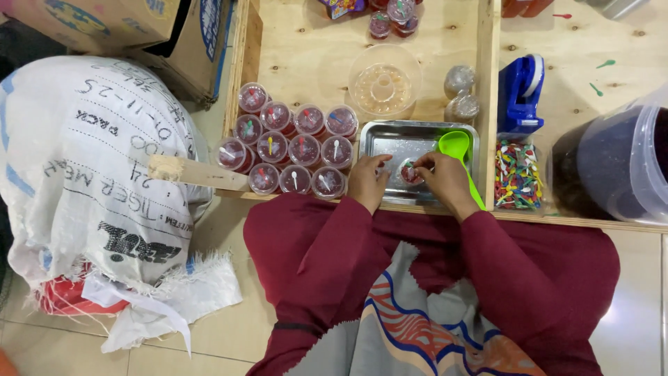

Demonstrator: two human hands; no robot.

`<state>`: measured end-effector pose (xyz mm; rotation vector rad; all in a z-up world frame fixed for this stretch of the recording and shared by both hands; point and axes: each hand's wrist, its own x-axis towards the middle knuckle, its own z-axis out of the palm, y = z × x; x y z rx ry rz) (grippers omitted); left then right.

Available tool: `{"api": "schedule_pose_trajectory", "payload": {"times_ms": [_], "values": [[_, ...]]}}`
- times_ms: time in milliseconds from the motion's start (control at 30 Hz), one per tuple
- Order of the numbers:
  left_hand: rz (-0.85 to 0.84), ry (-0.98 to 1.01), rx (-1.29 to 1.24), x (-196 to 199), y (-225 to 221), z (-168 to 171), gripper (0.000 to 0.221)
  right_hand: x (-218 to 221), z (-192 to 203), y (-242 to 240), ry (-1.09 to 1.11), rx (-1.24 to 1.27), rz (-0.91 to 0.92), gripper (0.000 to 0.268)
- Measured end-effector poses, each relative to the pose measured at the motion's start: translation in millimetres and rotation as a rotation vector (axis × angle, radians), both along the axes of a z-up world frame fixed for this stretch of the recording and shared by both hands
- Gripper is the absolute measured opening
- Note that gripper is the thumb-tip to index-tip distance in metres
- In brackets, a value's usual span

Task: The person prepares beverages by scooping a dark liquid into small plastic cups, adding colorful sprinkles to some, and sealing others with lids.

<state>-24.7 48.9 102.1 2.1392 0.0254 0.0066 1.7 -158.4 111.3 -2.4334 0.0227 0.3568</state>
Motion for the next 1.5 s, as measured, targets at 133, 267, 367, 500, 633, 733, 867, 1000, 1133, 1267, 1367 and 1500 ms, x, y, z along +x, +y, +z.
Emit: {"api": "schedule_pose_trajectory", "payload": {"times_ms": [133,267,367,500,633,733,867,1000,1133,1267,1367,1500], "values": [[-0.155,-0.085,0.168,-10,-12,-17,0.043,1,-24,-2,0.024,-0.087,0.001,0.011],[-0.237,-0.231,0.344,-12,-22,-38,0.038,-1,-40,-2,0.023,-0.126,0.007,0.013],[-0.231,-0.247,0.4,-10,-25,-54,0.033,0,-47,-1,0.001,-0.145,0.01,0.014],[-0.25,-0.2,0.427,-9,-26,-61,0.032,-1,-52,-1,-0.076,-0.197,0.031,0.012],[-0.24,-0.208,0.436,-9,-27,-63,0.03,-4,-55,-3,-0.128,-0.191,0.032,0.012],[-0.243,-0.227,0.442,-7,-28,-70,0.03,-4,-43,-4,-0.117,-0.176,0.034,0.009],[-0.244,-0.236,0.46,-7,-29,-76,0.03,-6,-34,-10,-0.123,-0.15,0.023,0.009],[-0.25,-0.247,0.464,-10,-27,-59,0.03,-12,-8,-17,-0.143,-0.08,0.014,0.012],[-0.263,-0.242,0.468,-9,-25,-60,0.032,-12,-1,-22,-0.127,-0.051,0.004,0.014],[-0.275,-0.231,0.458,-8,-24,-46,0.036,-11,16,-32,-0.101,-0.002,0.004,0.017],[-0.271,-0.263,0.422,-6,-28,-35,0.036,-9,24,-58,-0.096,-0.001,-0.025,0.018],[-0.303,-0.382,0.31,2,-38,-13,0.039,-1,28,-110,-0.16,-0.023,-0.183,0.021]]}}
